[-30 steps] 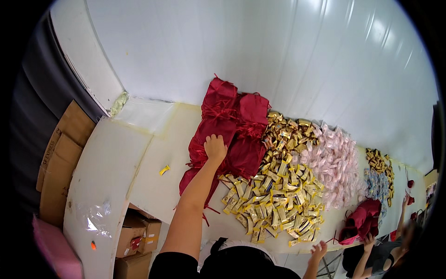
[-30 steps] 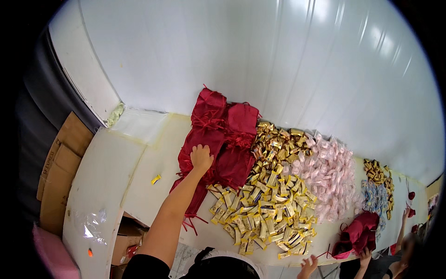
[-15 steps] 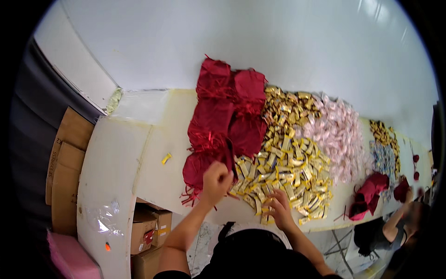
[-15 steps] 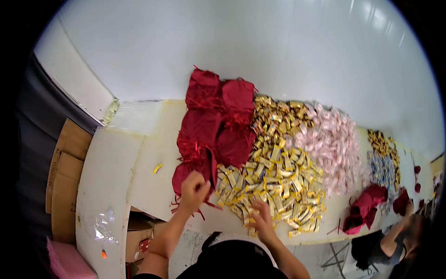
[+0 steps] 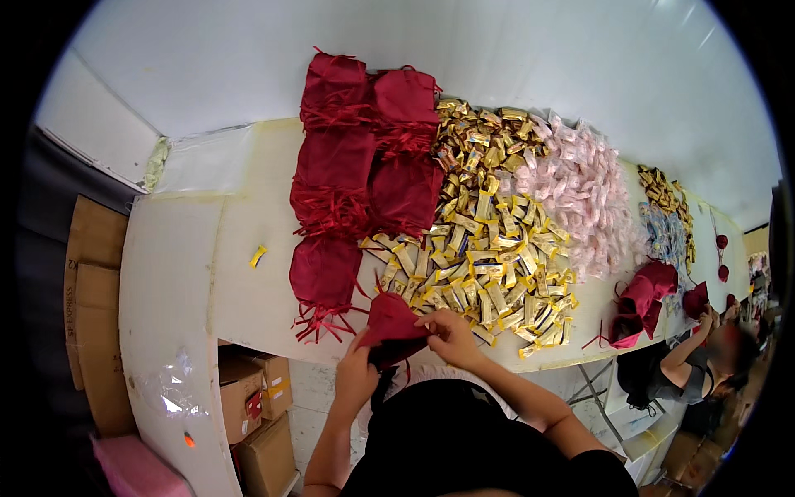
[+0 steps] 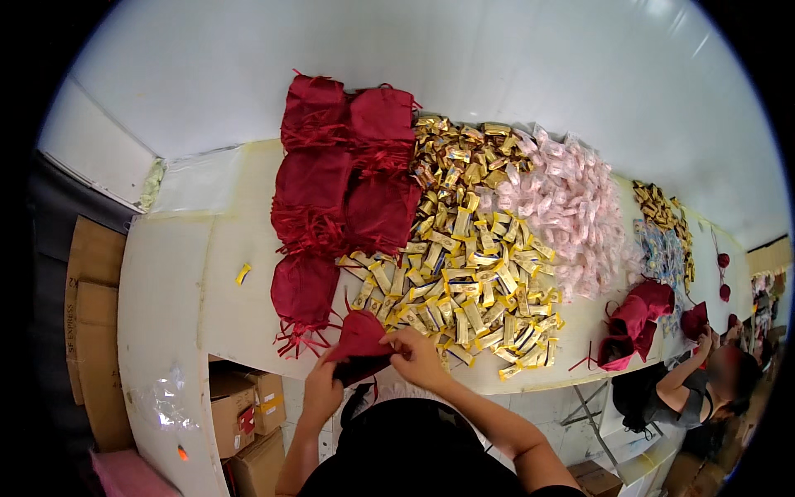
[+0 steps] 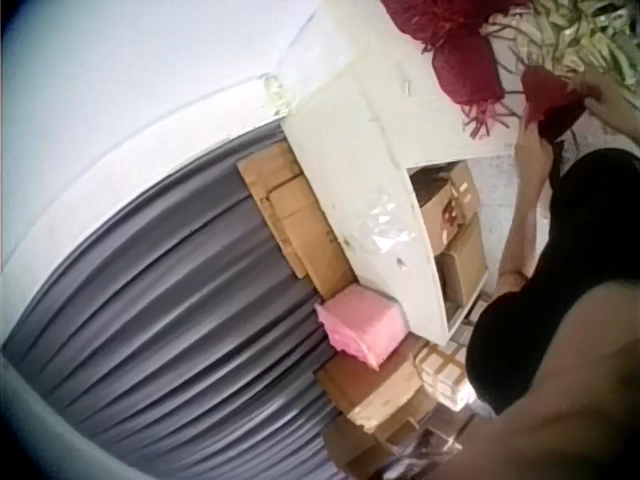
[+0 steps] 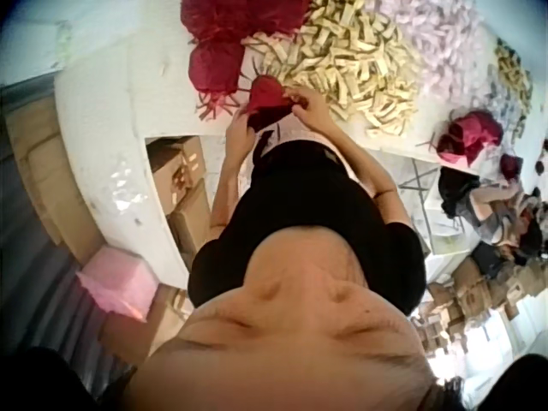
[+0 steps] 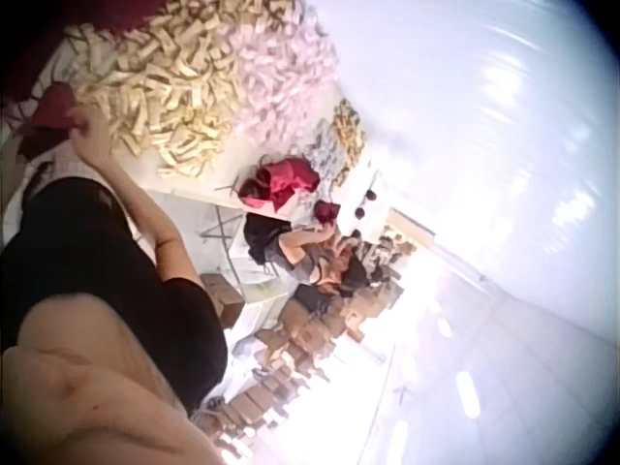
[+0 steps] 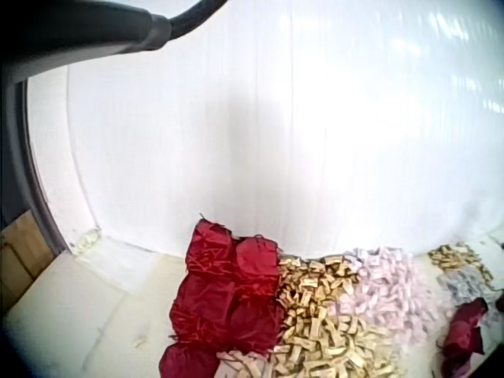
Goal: The person uses a small orange safety cutter to open a large plastic bag of small gold-wrapped items. They then pick up several items at a time and place them into red drawstring pouches on a table.
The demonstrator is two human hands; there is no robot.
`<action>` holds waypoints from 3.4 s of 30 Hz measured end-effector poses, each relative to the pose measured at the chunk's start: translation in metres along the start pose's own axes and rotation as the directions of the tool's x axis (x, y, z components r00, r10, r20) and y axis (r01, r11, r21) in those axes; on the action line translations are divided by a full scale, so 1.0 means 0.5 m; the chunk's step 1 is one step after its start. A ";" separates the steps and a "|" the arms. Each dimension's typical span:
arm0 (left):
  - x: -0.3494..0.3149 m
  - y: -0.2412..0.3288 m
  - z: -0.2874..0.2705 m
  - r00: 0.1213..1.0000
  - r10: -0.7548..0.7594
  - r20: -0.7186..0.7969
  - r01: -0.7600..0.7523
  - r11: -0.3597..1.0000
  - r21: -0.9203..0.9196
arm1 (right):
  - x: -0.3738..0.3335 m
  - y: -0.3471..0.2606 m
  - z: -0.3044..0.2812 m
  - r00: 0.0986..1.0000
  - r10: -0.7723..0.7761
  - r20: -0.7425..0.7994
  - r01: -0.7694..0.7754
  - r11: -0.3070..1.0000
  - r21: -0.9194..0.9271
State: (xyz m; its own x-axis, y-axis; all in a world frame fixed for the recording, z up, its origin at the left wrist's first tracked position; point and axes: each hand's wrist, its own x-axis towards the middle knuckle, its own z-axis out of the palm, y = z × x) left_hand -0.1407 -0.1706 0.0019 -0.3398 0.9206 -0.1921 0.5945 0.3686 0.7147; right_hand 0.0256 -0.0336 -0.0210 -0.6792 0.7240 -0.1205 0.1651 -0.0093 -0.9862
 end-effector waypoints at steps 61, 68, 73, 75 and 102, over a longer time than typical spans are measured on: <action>0.263 0.075 0.044 0.960 -0.184 0.212 0.255 0.889 -0.381 | 0.622 0.193 -0.561 0.164 0.425 -0.890 -0.741 0.649 0.173; 0.251 0.073 0.026 0.978 -0.152 0.143 0.192 0.923 -0.334 | 0.600 0.203 -0.565 0.094 0.467 -0.879 -0.476 0.797 0.372; 0.248 0.096 0.007 0.982 -0.117 0.150 0.162 0.930 -0.330 | 0.554 0.196 -0.585 0.206 0.461 -0.863 -0.338 0.861 0.379; 0.238 0.085 0.011 0.981 -0.117 0.152 0.165 0.921 -0.353 | 0.559 0.256 -0.612 0.291 0.522 -0.802 -0.307 0.845 0.438; 0.260 0.064 0.023 0.976 -0.174 0.134 0.208 0.930 -0.303 | 0.636 0.176 -0.692 0.808 0.290 -0.513 -0.424 0.891 -0.164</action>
State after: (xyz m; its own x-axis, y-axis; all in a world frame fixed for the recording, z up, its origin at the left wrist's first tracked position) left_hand -0.1576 -0.0375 -0.0081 -0.3372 0.8512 -0.4021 0.2618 0.4951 0.8284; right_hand 0.0717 0.4343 -0.1067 -0.1340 0.9361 -0.3251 0.5524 -0.2018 -0.8088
